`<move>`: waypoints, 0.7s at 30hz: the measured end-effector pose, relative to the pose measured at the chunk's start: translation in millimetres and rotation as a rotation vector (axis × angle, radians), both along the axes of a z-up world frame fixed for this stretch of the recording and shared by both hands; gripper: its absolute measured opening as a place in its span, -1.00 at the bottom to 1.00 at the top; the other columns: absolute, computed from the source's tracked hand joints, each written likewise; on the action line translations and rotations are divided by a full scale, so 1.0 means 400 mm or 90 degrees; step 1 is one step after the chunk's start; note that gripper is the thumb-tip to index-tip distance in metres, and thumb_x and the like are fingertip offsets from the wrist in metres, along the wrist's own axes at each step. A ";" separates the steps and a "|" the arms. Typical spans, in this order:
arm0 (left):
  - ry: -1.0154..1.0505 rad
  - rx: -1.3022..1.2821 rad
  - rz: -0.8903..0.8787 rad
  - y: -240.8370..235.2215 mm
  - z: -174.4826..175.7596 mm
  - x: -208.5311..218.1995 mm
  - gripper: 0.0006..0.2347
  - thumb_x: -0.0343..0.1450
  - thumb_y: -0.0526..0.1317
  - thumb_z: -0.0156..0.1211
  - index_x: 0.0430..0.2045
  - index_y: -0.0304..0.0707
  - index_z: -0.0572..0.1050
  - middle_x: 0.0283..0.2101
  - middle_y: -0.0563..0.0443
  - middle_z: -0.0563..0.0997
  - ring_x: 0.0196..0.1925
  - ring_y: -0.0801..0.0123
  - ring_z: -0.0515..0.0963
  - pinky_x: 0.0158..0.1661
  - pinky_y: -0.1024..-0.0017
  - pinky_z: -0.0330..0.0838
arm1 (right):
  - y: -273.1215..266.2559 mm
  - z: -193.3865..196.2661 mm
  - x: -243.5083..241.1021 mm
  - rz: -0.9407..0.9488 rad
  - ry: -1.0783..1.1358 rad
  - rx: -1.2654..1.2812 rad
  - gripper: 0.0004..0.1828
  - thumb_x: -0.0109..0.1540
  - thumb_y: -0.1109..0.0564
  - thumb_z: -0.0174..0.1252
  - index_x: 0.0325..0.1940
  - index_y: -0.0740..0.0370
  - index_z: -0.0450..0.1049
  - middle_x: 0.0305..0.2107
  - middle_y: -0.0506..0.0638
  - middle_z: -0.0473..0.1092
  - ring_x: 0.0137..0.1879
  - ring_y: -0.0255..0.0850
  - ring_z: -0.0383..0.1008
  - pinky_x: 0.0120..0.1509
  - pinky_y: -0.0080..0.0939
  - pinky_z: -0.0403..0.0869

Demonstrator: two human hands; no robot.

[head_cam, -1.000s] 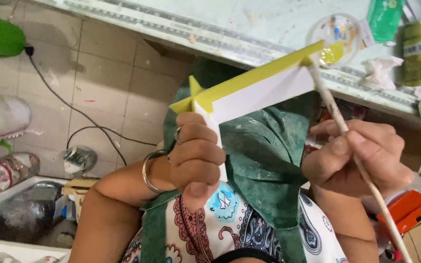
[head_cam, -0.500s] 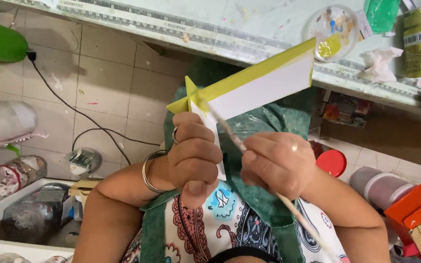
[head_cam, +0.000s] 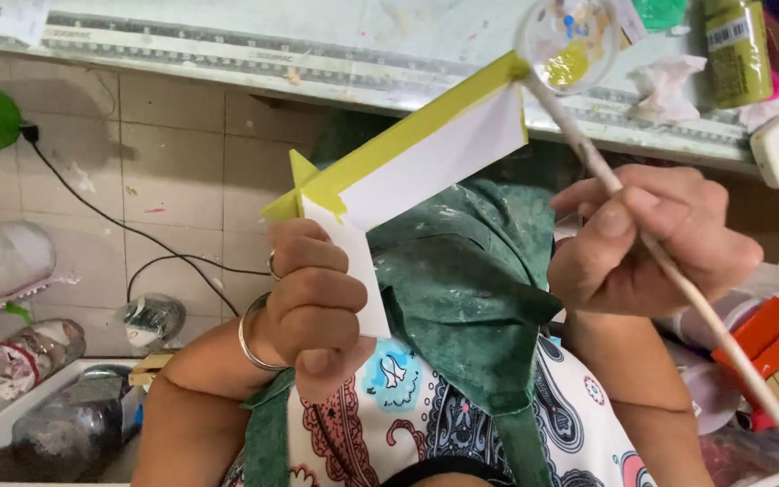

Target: Painting a small decorative wooden sign with yellow paint using a brush

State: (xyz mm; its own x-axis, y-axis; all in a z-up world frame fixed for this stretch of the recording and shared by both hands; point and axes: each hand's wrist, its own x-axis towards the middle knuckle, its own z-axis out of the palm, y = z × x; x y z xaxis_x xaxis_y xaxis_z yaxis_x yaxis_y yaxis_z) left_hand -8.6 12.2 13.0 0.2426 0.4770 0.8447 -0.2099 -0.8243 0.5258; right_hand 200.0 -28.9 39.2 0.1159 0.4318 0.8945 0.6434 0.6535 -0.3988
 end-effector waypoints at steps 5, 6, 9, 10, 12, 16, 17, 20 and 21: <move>-0.182 0.012 0.121 0.009 0.011 0.056 -0.72 0.39 -0.17 -0.37 -0.81 -0.04 0.11 -0.76 0.25 0.17 -0.61 0.48 0.08 -0.48 0.44 0.01 | -0.046 -0.055 0.071 -0.299 0.169 0.032 -0.97 0.14 0.33 -0.11 -0.41 0.35 0.19 -0.76 0.11 0.14 -0.74 -0.11 0.28 -0.73 -0.25 0.23; -0.174 0.017 0.146 0.012 0.014 0.053 -0.71 0.40 -0.16 -0.38 -0.82 -0.03 0.10 -0.76 0.27 0.15 -0.60 0.48 0.07 -0.46 0.43 0.00 | -0.067 -0.083 0.088 -0.493 0.404 -0.048 -0.77 0.13 0.19 -0.04 -0.57 0.35 0.18 -0.78 0.14 0.12 -0.72 -0.10 0.27 -0.73 -0.20 0.29; 0.035 0.058 0.102 0.015 0.005 -0.018 -0.81 0.26 -0.28 -0.02 -0.66 -0.06 0.08 -0.64 0.28 0.18 -0.50 0.46 0.11 -0.38 0.50 0.07 | -0.051 -0.002 0.114 -0.235 0.230 -0.251 -0.76 0.36 0.10 -0.15 -0.21 0.37 0.14 -0.58 0.17 0.06 -0.55 -0.18 0.09 -0.51 -0.20 0.34; 0.034 0.057 0.098 0.016 0.004 0.003 -0.81 0.26 -0.28 -0.02 -0.66 -0.06 0.08 -0.64 0.28 0.18 -0.50 0.46 0.11 -0.38 0.50 0.07 | -0.043 -0.005 0.119 -0.240 0.229 -0.251 -0.76 0.36 0.10 -0.15 -0.21 0.37 0.14 -0.58 0.17 0.06 -0.55 -0.18 0.09 -0.51 -0.20 0.34; -0.103 0.067 0.179 0.016 0.003 0.040 -0.80 0.28 -0.33 -0.14 -0.72 -0.05 0.04 -0.72 0.29 0.12 -0.58 0.50 0.05 -0.47 0.51 -0.02 | -0.025 -0.013 0.127 -0.157 0.214 -0.322 -0.86 0.41 0.16 -0.16 -0.17 0.24 0.05 -0.50 0.10 0.10 -0.58 -0.18 0.11 -0.57 -0.31 0.23; -0.081 0.012 0.155 0.007 0.002 0.008 -0.79 0.38 -0.22 -0.27 -0.74 -0.01 0.07 -0.70 0.31 0.15 -0.55 0.49 0.08 -0.43 0.49 0.02 | -0.013 -0.044 0.138 -0.136 0.222 -0.359 -0.82 0.42 0.14 -0.15 -0.17 0.30 0.07 -0.52 0.18 0.18 -0.52 -0.19 0.18 -0.54 -0.35 0.21; 0.003 -0.006 0.111 0.005 0.002 -0.016 -0.85 0.32 -0.19 -0.16 -0.69 0.01 0.10 -0.65 0.30 0.19 -0.50 0.47 0.12 -0.36 0.46 0.05 | -0.016 -0.046 0.144 -0.142 0.196 -0.361 -0.88 0.42 0.22 -0.19 -0.17 0.30 0.08 -0.50 0.16 0.18 -0.53 -0.19 0.18 -0.55 -0.36 0.22; 0.055 -0.013 0.082 0.009 0.001 -0.018 -0.86 0.30 -0.16 -0.12 -0.67 0.01 0.12 -0.62 0.30 0.21 -0.47 0.46 0.14 -0.32 0.45 0.08 | -0.010 -0.028 0.136 -0.165 0.152 -0.339 -0.87 0.42 0.21 -0.22 -0.19 0.31 0.06 -0.51 0.14 0.11 -0.58 -0.20 0.12 -0.55 -0.34 0.19; 0.025 -0.003 0.095 0.010 0.000 -0.009 -0.83 0.35 -0.17 -0.17 -0.69 0.00 0.10 -0.65 0.30 0.19 -0.49 0.47 0.12 -0.35 0.48 0.07 | -0.007 -0.018 0.128 -0.187 0.136 -0.317 -0.80 0.41 0.12 -0.22 -0.20 0.32 0.05 -0.54 0.14 0.05 -0.61 -0.20 0.06 -0.54 -0.32 0.15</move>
